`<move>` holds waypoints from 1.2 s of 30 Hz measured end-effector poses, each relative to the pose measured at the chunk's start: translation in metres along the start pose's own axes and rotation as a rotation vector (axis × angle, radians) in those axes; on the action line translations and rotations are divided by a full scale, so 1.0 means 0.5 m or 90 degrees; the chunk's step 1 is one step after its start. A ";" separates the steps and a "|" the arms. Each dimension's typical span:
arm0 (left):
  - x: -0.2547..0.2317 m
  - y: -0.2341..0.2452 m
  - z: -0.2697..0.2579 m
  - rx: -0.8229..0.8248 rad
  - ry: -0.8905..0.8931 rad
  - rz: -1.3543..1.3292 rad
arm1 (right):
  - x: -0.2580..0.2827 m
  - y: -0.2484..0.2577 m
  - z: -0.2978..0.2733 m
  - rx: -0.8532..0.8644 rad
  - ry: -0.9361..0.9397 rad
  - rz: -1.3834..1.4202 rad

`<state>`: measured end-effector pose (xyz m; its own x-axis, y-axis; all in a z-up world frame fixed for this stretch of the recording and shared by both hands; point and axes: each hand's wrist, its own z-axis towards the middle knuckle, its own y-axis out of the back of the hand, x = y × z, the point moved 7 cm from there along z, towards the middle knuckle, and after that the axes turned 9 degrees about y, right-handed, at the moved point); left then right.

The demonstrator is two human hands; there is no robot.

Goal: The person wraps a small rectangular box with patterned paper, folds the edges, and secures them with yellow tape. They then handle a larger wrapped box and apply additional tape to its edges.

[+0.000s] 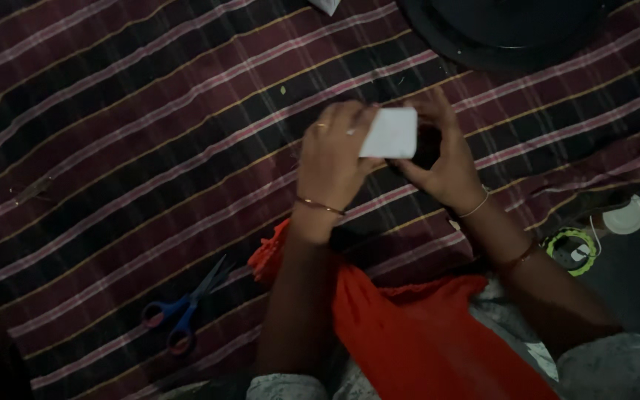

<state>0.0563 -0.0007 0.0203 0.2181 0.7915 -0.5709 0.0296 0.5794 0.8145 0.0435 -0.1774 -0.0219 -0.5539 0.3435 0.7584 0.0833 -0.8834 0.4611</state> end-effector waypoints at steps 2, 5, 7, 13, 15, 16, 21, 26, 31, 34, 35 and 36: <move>0.035 0.021 -0.001 -0.053 0.027 0.001 | -0.004 0.006 -0.002 0.004 -0.068 -0.020; 0.113 0.070 -0.017 -0.201 0.116 0.003 | -0.010 0.002 0.001 0.029 -0.131 -0.047; 0.168 0.105 -0.016 -0.281 0.180 0.111 | -0.010 0.001 0.002 0.042 -0.139 -0.064; 0.280 0.156 -0.055 -0.277 0.485 0.212 | -0.005 -0.001 0.004 0.045 -0.127 -0.067; 0.245 0.148 -0.037 -0.317 0.383 0.332 | -0.006 0.001 0.008 0.048 -0.119 -0.076; 0.223 0.133 -0.034 -0.330 0.331 0.392 | -0.007 0.002 0.008 0.047 -0.115 -0.076; 0.212 0.022 0.088 -0.312 0.151 -0.224 | -0.003 0.001 0.016 0.055 -0.102 -0.095; 0.324 -0.134 0.289 -0.135 0.381 -0.856 | -0.002 0.001 0.022 0.080 -0.123 -0.145; 0.402 -0.213 0.379 -0.055 0.387 -0.988 | 0.003 0.000 0.036 0.095 -0.112 -0.149; 0.410 -0.241 0.423 -0.054 0.327 -1.042 | 0.003 0.001 0.040 0.097 -0.119 -0.146; 0.405 -0.248 0.436 -0.062 0.300 -1.065 | 0.004 0.002 0.040 0.098 -0.109 -0.161; 0.410 -0.259 0.448 -0.086 0.355 -1.037 | 0.005 0.003 0.040 0.100 -0.100 -0.177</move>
<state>0.3157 0.0431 -0.1792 -0.2888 -0.6282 -0.7224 -0.2225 0.7780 -0.5876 0.0590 -0.1713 -0.0101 -0.4403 0.6195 0.6498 0.0802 -0.6937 0.7157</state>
